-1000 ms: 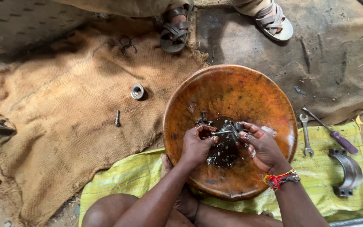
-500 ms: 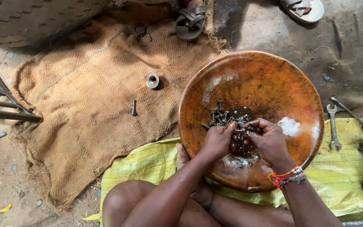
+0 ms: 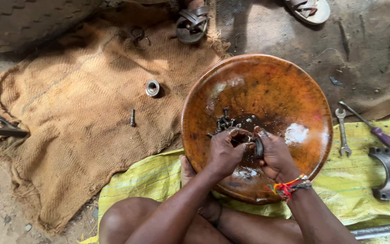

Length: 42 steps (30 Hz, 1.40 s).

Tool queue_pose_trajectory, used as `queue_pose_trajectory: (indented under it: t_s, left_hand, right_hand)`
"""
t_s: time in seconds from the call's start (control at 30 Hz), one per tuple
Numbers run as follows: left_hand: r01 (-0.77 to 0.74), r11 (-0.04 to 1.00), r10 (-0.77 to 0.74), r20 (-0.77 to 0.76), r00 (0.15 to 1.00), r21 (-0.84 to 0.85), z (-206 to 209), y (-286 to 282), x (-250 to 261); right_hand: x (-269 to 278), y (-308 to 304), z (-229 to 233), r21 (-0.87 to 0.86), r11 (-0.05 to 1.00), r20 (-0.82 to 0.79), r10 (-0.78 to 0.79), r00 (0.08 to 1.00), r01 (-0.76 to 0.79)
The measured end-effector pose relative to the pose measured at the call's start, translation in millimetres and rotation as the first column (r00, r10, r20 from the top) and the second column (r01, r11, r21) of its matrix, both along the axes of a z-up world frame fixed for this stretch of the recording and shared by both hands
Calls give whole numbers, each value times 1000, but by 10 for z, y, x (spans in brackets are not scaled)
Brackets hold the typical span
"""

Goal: The person sits on the ground and cleans small mechanical parts by hand in a bowl of dark fluid, rubbing individual bolts and components before placing them back into the bowl.

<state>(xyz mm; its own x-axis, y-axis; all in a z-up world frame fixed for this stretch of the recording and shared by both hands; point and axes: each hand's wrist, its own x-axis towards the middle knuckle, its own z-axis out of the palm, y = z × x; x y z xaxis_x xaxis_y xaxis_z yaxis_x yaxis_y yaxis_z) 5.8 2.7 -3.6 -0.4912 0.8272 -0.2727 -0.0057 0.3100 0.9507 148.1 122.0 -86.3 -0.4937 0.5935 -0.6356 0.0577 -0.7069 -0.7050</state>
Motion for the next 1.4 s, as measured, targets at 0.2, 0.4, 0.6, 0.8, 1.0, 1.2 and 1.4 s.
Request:
queue_pose_trajectory:
  t_s: [0.2, 0.4, 0.6, 0.8, 1.0, 1.2, 1.4]
  left_hand:
    - [-12, 999, 13, -46, 999, 42, -98, 16, 33]
    - [-61, 991, 56, -45, 997, -116, 29, 26, -96]
    - [31, 971, -62, -127, 990, -237, 93, 7, -55]
    - [44, 981, -63, -98, 993, -192, 221, -11, -3]
    - [-54, 998, 48, -175, 983, -29, 179, 20, -88]
    - [-42, 993, 33, -78, 996, -111, 149, -8, -193]
    - [-3, 954, -2, -15, 1000, -300, 210, 11, -201]
  right_hand:
    - [-65, 62, 236, 289, 955, 238, 1, 971, -71]
    - [-83, 98, 786, 325, 937, -59, 151, 987, -124]
    - [-167, -179, 848, 647, 657, 253, 294, 922, -387]
    - [-186, -227, 880, 778, 471, 415, 112, 903, -416]
    - [-195, -81, 721, 654, 345, 713, 17, 701, -673]
    - [-227, -277, 360, 626, -47, 779, 78, 622, -778]
    - [-137, 97, 635, 344, 818, 488, 263, 832, -461]
